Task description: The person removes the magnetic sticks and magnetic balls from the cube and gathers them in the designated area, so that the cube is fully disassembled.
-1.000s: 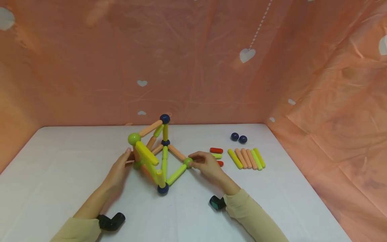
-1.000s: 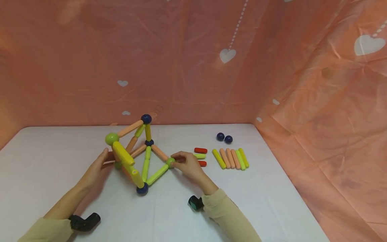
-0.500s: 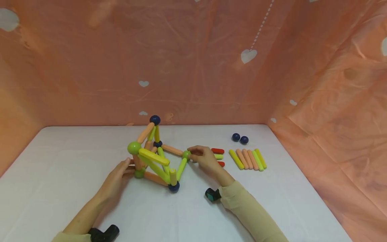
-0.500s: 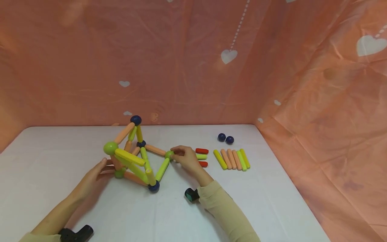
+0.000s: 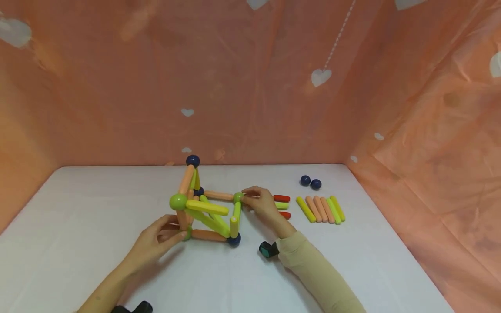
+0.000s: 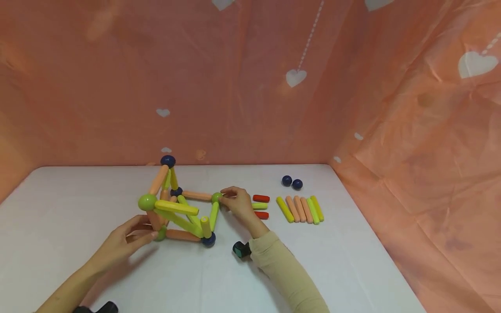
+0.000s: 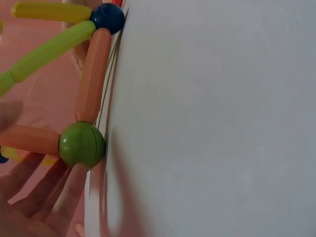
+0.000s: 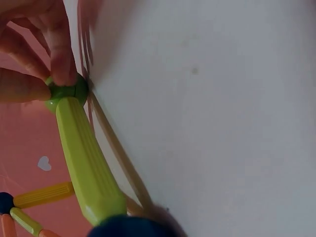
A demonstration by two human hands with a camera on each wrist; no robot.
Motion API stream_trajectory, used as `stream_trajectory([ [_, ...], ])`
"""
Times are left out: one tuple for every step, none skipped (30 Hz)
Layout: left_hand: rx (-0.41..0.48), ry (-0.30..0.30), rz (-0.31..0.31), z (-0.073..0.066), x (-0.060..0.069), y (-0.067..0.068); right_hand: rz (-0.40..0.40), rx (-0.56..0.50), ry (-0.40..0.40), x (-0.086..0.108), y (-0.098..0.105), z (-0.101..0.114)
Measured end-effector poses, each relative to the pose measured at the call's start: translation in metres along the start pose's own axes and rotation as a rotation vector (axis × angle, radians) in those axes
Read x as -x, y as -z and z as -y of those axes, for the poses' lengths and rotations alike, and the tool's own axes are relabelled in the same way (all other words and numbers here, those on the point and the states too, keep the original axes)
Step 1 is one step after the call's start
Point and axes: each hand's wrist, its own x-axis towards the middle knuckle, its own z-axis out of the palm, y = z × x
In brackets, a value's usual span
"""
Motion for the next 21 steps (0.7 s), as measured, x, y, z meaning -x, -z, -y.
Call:
stream_trajectory([
  [0.000, -0.023, -0.014, 0.000, -0.002, -0.001, -0.004, 0.002, 0.005, -0.001, 0.001, 0.000],
  [0.005, -0.042, -0.027, 0.000, -0.003, -0.003, -0.007, 0.003, 0.009, -0.003, 0.001, 0.000],
  [0.015, -0.056, -0.038, 0.000, -0.005, -0.004, -0.010, 0.008, 0.013, -0.004, 0.002, 0.000],
  [0.015, -0.062, -0.053, 0.000, -0.005, -0.004, -0.011, 0.012, 0.017, -0.004, 0.001, 0.000],
  [0.020, -0.064, -0.063, 0.000, -0.004, -0.004, -0.011, 0.021, 0.020, -0.005, -0.001, 0.001],
  [0.025, -0.063, -0.070, -0.001, -0.003, -0.005, -0.010, 0.033, 0.024, -0.005, -0.002, 0.001],
  [0.033, -0.062, -0.073, -0.001, -0.003, -0.005, -0.011, 0.041, 0.024, -0.005, -0.002, 0.001],
  [0.038, -0.055, -0.074, -0.001, -0.003, -0.006, -0.008, 0.033, 0.019, -0.005, -0.002, 0.001],
  [0.041, -0.046, -0.074, -0.002, -0.004, -0.006, -0.003, 0.029, 0.017, -0.005, -0.003, 0.002],
  [0.039, -0.031, -0.073, -0.002, -0.004, -0.007, 0.003, 0.025, 0.016, -0.006, -0.003, 0.001],
  [0.039, -0.020, -0.073, -0.003, -0.003, -0.007, 0.012, 0.014, 0.013, -0.005, -0.003, 0.002],
  [0.041, -0.009, -0.072, -0.003, -0.003, -0.008, 0.021, 0.005, 0.006, -0.005, -0.003, 0.001],
  [0.043, 0.001, -0.072, -0.004, -0.003, -0.009, 0.034, -0.018, 0.002, -0.005, -0.003, 0.001],
  [0.048, 0.010, -0.073, -0.005, -0.003, -0.009, 0.048, -0.036, -0.001, -0.005, -0.003, 0.001],
  [0.055, 0.020, -0.073, -0.005, -0.003, -0.010, 0.062, -0.045, -0.001, -0.004, -0.002, 0.001],
  [0.062, 0.031, -0.071, -0.005, -0.003, -0.011, 0.079, -0.061, 0.000, -0.004, -0.002, 0.001],
  [0.071, 0.040, -0.070, -0.005, -0.003, -0.012, 0.098, -0.076, 0.005, -0.004, -0.002, 0.000],
  [0.078, 0.050, -0.068, -0.006, -0.002, -0.013, 0.117, -0.088, 0.016, -0.004, -0.002, 0.000],
  [0.083, 0.059, -0.067, -0.006, -0.002, -0.013, 0.135, -0.094, 0.032, -0.003, -0.002, 0.000],
  [0.088, 0.069, -0.065, -0.006, -0.001, -0.014, 0.148, -0.092, 0.045, -0.003, -0.002, -0.001],
  [0.089, 0.077, -0.064, -0.006, -0.001, -0.015, 0.159, -0.087, 0.058, -0.003, -0.002, -0.001],
])
